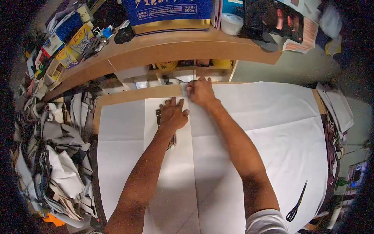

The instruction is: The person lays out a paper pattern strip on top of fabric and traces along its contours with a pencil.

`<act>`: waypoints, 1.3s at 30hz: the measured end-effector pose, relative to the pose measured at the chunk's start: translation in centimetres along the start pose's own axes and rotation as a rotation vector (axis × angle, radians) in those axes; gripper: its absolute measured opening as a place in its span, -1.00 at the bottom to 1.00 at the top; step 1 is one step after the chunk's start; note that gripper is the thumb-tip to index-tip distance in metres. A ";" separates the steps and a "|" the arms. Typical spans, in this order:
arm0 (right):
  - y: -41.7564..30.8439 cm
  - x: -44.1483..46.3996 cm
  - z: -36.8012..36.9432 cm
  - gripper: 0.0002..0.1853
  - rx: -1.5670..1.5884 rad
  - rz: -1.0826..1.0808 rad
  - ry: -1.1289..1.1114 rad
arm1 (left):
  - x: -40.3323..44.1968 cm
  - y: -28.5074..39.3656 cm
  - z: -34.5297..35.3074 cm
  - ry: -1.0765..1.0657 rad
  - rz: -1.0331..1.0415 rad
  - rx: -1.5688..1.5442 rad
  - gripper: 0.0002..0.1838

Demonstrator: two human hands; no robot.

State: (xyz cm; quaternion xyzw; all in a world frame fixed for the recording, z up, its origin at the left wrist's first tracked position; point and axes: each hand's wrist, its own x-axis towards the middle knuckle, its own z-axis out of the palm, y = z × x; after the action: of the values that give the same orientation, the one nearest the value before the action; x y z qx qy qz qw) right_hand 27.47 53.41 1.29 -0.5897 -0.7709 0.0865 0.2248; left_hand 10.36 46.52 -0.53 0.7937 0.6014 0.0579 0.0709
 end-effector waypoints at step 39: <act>-10.5 -16.7 3.3 -0.69 1.161 0.497 0.704 | -11.8 -3.7 -2.2 -0.111 0.036 -0.303 0.42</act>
State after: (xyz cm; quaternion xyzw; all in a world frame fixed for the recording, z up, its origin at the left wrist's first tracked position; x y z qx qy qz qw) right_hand 20.23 34.92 -1.49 -0.5260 -0.3257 0.3354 0.7104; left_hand 3.26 36.23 0.85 0.7866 0.5665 0.1052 0.2220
